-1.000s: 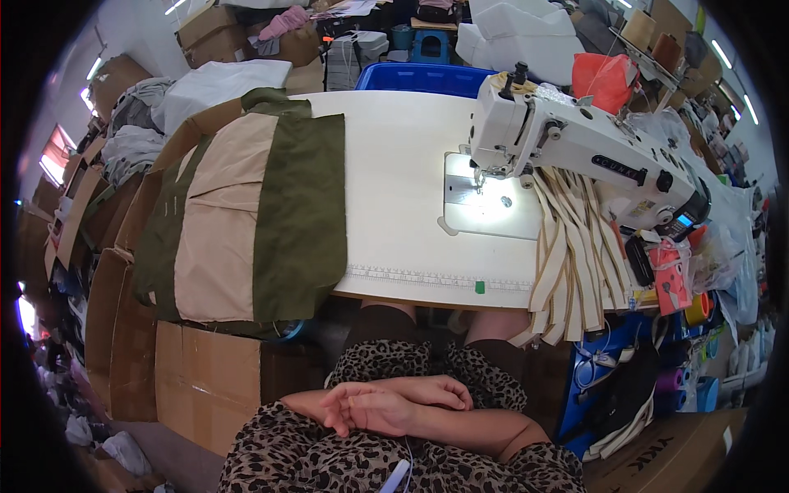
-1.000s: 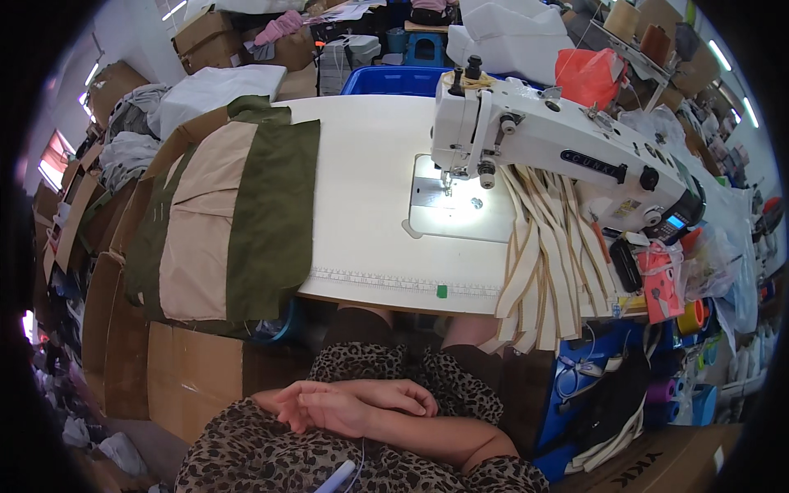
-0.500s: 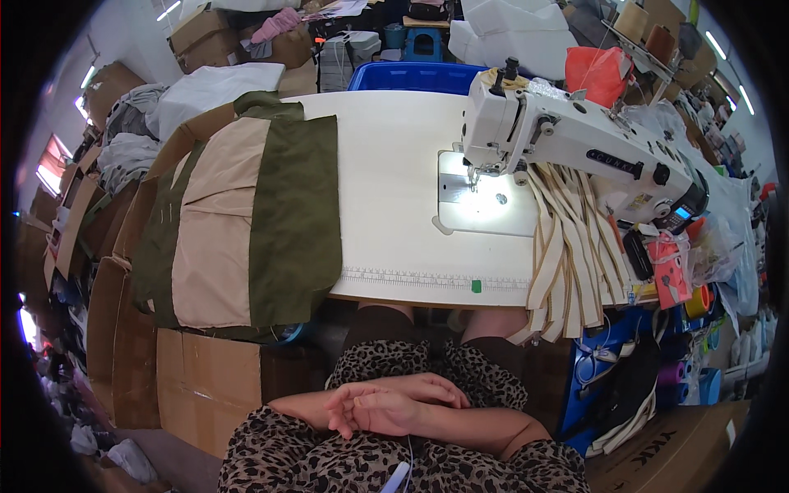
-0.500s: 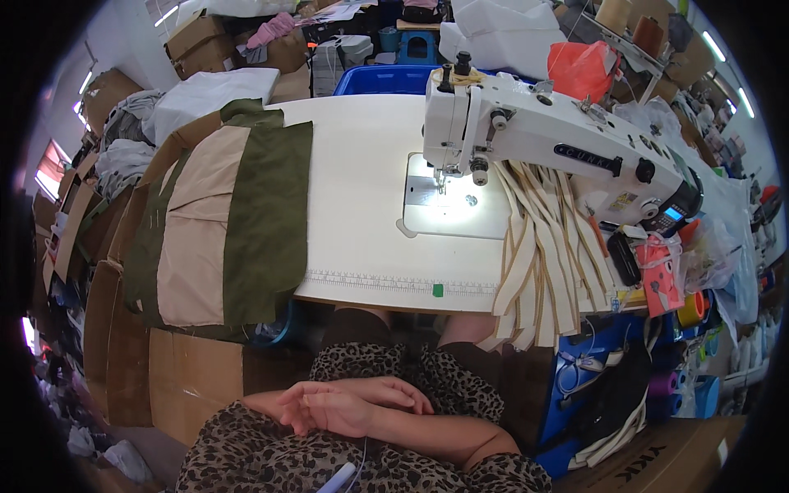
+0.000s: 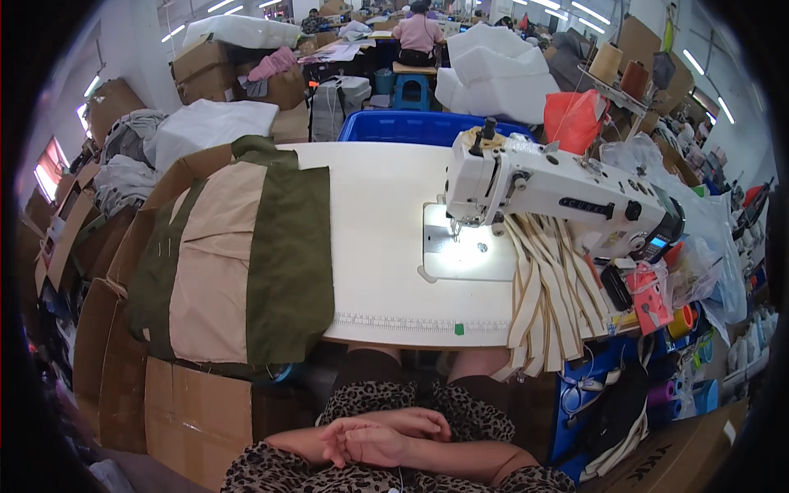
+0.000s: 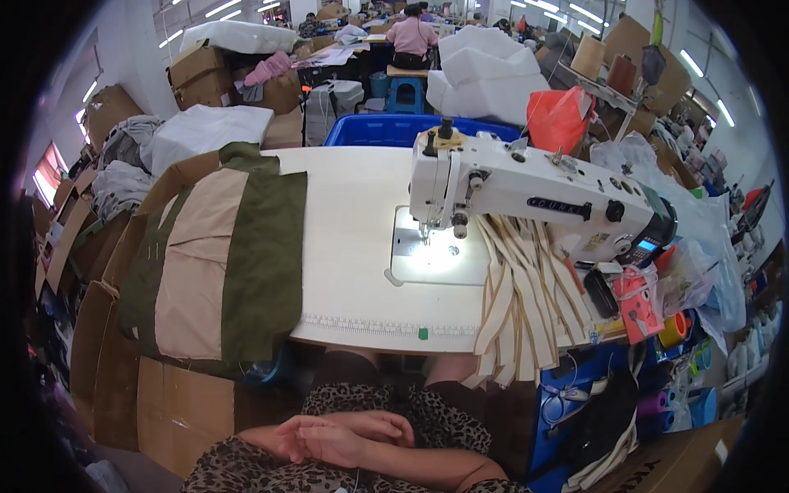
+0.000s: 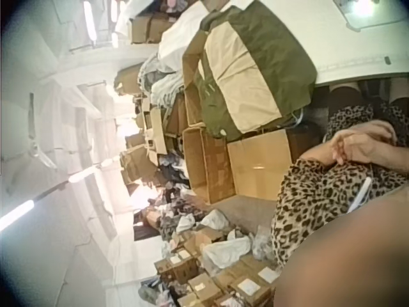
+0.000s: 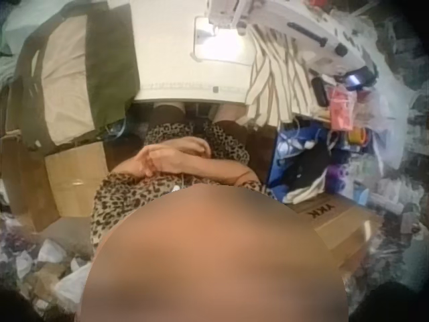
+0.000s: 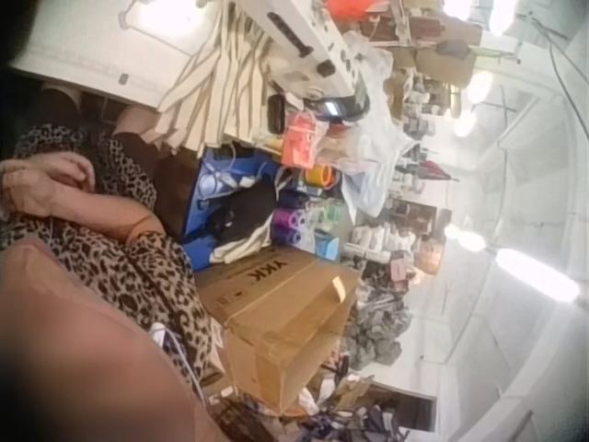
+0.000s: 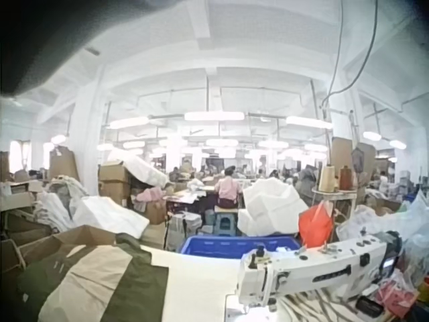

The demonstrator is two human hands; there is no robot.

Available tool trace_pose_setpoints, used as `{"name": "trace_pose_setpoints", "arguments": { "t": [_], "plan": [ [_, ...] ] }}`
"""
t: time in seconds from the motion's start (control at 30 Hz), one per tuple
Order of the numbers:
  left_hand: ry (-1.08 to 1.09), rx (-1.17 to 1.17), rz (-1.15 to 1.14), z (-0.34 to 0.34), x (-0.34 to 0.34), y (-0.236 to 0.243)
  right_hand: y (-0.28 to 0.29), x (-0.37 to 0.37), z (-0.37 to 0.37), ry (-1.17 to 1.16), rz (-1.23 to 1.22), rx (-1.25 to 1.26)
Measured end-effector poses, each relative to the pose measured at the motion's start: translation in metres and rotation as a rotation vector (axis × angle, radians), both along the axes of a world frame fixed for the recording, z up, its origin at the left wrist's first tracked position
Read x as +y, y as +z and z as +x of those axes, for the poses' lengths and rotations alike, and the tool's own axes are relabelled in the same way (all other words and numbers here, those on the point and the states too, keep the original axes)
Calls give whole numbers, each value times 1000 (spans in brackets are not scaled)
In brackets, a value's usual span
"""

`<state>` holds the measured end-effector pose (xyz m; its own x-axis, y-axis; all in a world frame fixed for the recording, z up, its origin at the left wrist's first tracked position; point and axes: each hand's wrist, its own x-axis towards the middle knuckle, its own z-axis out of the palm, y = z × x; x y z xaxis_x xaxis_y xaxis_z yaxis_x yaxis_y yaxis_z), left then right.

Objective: Sewing handles onto fabric bags using a industrial sewing machine.

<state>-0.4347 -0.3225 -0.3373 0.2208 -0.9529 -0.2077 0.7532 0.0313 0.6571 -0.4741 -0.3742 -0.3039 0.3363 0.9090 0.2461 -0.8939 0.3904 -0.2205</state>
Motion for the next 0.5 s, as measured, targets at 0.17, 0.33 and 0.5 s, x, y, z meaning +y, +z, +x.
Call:
{"name": "trace_pose_setpoints", "arguments": {
  "t": [0.17, 0.33, 0.5],
  "plan": [
    [-19, -42, -52, -7, -15, 1, 2, 1, -1, 17, -16, -52],
    [-102, -102, -86, 2, 2, -22, -2, -3, -5, -2, -17, -118],
    [-157, -110, -84, 8, 9, -28, -4, -2, -1, -16, 11, -99]
  ]
}}
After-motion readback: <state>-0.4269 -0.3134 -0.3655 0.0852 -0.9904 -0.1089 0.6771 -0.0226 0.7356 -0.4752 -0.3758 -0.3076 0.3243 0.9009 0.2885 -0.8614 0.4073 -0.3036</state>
